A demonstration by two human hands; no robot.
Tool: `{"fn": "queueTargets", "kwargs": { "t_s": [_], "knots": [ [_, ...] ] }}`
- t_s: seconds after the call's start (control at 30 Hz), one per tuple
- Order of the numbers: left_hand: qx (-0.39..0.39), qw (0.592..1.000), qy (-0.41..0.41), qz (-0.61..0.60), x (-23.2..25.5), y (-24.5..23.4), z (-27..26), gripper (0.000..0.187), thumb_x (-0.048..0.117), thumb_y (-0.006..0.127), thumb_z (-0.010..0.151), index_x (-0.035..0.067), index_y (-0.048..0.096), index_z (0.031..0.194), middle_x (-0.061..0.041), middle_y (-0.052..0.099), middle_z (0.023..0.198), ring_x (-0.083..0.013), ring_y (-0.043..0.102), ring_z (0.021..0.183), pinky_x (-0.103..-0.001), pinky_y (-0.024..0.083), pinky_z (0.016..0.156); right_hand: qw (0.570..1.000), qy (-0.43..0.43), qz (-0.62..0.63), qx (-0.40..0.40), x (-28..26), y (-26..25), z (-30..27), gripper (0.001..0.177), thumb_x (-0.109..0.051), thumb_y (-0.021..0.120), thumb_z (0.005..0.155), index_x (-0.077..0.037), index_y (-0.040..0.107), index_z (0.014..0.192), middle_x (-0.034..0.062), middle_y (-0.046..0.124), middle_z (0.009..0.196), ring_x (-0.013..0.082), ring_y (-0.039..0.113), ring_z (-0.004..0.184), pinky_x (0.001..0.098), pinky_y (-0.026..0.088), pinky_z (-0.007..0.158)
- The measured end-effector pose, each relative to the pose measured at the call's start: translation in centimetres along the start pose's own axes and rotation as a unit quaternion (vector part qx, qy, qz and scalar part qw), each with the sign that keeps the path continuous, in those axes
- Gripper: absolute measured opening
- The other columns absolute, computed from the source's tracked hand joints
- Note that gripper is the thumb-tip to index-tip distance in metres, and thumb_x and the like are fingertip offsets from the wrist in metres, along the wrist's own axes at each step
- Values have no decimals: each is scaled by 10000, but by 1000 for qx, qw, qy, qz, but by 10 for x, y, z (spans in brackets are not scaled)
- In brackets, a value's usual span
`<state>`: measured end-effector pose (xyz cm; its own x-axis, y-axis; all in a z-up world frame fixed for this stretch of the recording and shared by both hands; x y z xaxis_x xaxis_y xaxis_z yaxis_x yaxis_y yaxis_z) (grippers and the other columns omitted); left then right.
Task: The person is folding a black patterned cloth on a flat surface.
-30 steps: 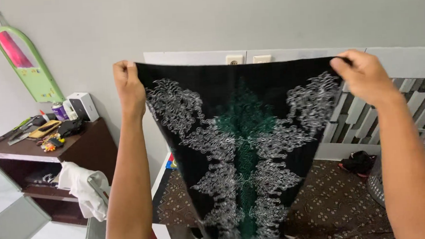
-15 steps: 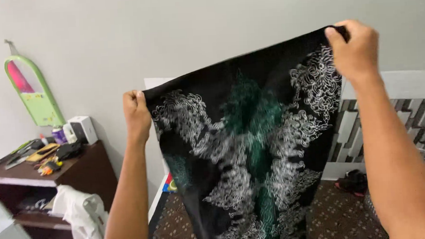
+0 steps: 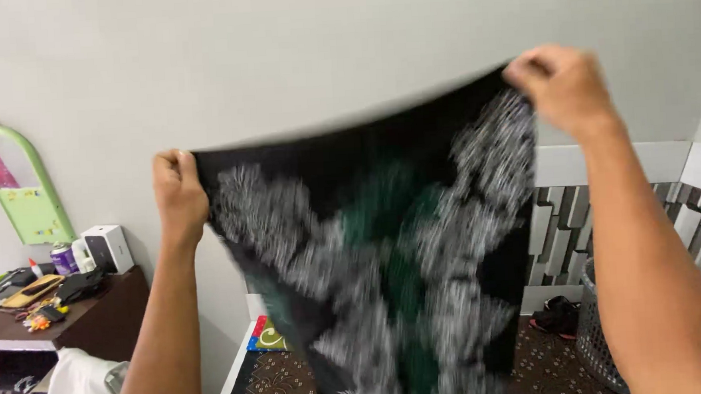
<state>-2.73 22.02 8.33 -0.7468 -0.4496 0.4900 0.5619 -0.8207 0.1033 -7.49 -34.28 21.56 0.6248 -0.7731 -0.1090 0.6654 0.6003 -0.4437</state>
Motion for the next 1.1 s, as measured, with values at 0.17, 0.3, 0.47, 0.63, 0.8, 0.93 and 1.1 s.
{"fn": "queueTargets", "kwargs": {
  "t_s": [0.17,0.3,0.47,0.63,0.8,0.93,1.1],
  "knots": [
    [35,999,24,9,18,-1,9,120,187,457,1139,75,463,1096,-4,443,934,-106,403,767,-300,389,687,993,97,-27,-62,-41,3,-1,145,-238,720,1030,-93,733,1019,37,718,949,173,602,853,361,459,773],
    [81,994,56,35,4,-2,12,174,215,446,1129,49,472,1084,-52,485,960,-173,479,848,-357,423,775,990,122,-15,-66,-26,-3,-3,160,-242,700,1050,-102,764,1094,20,698,917,141,578,801,322,437,726],
    [72,993,77,58,22,6,7,161,187,459,1131,35,475,1082,-76,515,963,-220,507,871,-395,430,786,987,128,-18,-95,-33,4,-5,228,-307,698,1029,-90,728,965,23,650,797,145,515,718,340,390,660],
    [74,989,102,79,-7,-5,15,156,181,496,1155,58,517,1061,-78,506,1003,-211,493,902,-375,431,813,974,203,-18,-100,-32,-15,-14,209,-293,748,1016,-95,783,1073,51,690,836,189,542,642,361,436,613],
    [105,973,170,114,21,3,8,168,174,491,1159,12,500,1117,-134,574,942,-273,554,769,-428,432,660,975,158,-24,-151,-85,28,-30,167,-251,712,1026,-91,760,1023,59,730,830,154,547,628,293,461,572],
    [183,957,166,151,-9,-17,6,123,119,463,1156,35,461,1066,-76,478,864,-218,463,739,-397,375,623,968,124,-54,-210,-106,27,-34,228,-247,642,1059,-53,759,1032,76,751,719,135,519,459,231,428,464],
    [14,985,135,103,25,28,-27,78,123,529,1101,75,499,1047,-71,527,812,-229,512,730,-409,411,691,992,117,-44,28,25,18,-8,200,-267,734,1068,-70,757,1051,83,721,941,191,609,818,395,473,686]
  ]
}}
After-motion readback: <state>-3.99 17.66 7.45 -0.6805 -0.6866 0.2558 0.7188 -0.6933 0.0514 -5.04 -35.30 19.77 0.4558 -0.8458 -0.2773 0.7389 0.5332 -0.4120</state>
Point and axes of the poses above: each hand's wrist, its own z-axis towards the middle knuckle, its own y-axis out of the palm, x = y × z, the point moved 4 cm from there along z, towards the middle knuckle
